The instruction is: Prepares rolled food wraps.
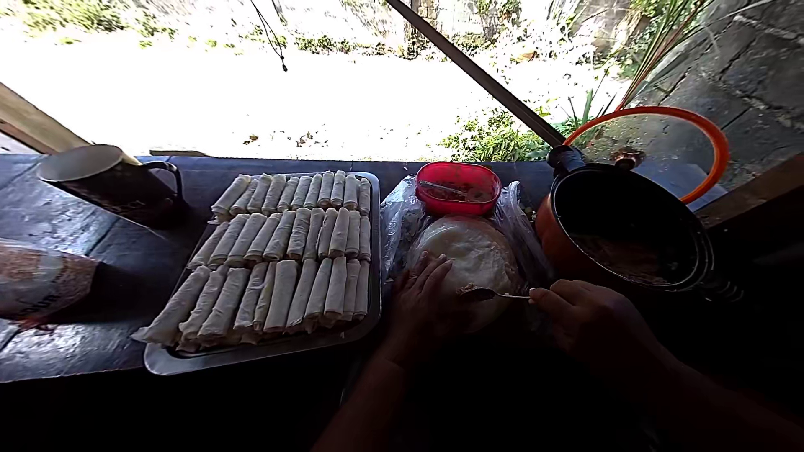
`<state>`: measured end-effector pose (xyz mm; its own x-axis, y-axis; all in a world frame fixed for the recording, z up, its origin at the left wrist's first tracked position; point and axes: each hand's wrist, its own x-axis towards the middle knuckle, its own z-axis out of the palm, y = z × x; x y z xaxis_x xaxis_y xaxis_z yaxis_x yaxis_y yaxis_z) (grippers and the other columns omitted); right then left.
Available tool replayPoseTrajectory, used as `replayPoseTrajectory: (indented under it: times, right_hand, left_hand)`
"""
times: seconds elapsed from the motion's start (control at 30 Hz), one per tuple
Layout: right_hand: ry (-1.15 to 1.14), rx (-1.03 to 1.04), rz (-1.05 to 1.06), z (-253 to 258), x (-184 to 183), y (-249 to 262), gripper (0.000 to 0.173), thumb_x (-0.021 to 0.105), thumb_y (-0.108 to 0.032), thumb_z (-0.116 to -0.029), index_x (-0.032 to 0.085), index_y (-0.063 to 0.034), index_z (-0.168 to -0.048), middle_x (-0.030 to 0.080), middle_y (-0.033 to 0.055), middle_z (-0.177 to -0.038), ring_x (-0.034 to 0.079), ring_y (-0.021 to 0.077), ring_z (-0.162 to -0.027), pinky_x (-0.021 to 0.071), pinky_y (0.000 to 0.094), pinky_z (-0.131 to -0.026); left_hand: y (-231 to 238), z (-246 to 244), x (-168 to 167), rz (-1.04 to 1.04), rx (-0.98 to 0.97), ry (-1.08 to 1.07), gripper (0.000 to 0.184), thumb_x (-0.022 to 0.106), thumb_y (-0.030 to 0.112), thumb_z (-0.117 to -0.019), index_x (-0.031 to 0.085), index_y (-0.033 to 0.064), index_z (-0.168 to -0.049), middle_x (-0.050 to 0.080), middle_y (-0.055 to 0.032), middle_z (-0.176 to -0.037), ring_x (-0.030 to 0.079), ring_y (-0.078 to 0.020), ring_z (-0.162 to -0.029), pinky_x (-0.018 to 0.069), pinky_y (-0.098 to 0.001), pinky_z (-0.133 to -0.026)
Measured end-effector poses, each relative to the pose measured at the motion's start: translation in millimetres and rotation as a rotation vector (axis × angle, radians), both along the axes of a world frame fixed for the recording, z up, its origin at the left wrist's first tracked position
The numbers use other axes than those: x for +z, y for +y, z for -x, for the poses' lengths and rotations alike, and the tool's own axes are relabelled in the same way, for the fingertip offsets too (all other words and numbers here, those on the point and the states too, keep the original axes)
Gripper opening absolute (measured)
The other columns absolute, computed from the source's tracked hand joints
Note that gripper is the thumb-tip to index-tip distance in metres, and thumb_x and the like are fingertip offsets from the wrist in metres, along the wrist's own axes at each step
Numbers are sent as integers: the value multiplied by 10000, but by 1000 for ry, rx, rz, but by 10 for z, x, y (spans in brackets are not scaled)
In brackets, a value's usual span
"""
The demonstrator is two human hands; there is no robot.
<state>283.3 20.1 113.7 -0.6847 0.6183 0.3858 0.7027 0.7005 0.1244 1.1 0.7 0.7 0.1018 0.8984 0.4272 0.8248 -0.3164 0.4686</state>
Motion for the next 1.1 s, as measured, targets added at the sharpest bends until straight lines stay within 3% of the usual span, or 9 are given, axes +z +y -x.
replayPoseTrajectory:
  times: [0.17,0.37,0.53,0.67,0.77,0.87,1.1]
  right_hand:
    - [38,-118,45,-210,95,83,293,502,-289,-1039,762,-158,-1010,638,36,-762,651,203,-657,526,369,-534]
    - [140,-159,34,-251,319,60,291,516,-330,-1048,759,-174,-1014,666,13,-796,661,161,-697,540,334,-568]
    - [199,-291,-19,-631,897,175,280,530,-349,-1047,759,-195,-999,668,-32,-802,658,107,-718,567,327,-611]
    - [38,-458,-49,-1140,1232,414,220,576,-289,-1031,729,-157,-946,656,18,-790,670,196,-701,557,416,-579]
    - [-106,-615,75,-1429,1189,641,198,623,-260,-1022,699,-136,-888,652,56,-781,682,246,-739,558,464,-607]
    - [-219,-737,204,-1588,1071,829,185,622,-282,-1023,723,-154,-936,695,62,-867,708,260,-836,573,483,-677]
    - [-323,-745,221,-1810,1062,928,163,636,-264,-1012,739,-157,-945,701,65,-908,705,259,-878,573,475,-703]
  left_hand:
    - [2,-6,0,6,-1,0,892,631,779,-812,520,217,-1496,527,19,-1545,388,-205,-1499,302,-538,-1217]
    - [-8,35,-30,-4,-2,-4,889,663,769,-797,529,220,-1484,526,19,-1545,393,-205,-1497,305,-549,-1217]
    - [34,68,-107,-82,-59,1,897,653,773,-798,518,203,-1478,539,-44,-1530,414,-275,-1482,318,-581,-1191]
    - [10,87,-63,-34,-74,3,913,669,769,-790,533,171,-1468,532,-82,-1533,384,-293,-1498,273,-583,-1205]
    - [-3,102,-61,-9,-85,1,919,693,754,-785,537,155,-1464,532,-105,-1529,378,-320,-1499,263,-602,-1206]
    - [-12,111,-50,9,-90,10,917,717,731,-784,534,140,-1461,523,-116,-1534,358,-329,-1509,245,-602,-1215]
    - [-27,113,-10,27,-94,23,919,737,710,-784,526,131,-1467,520,-123,-1537,355,-330,-1510,231,-590,-1227]
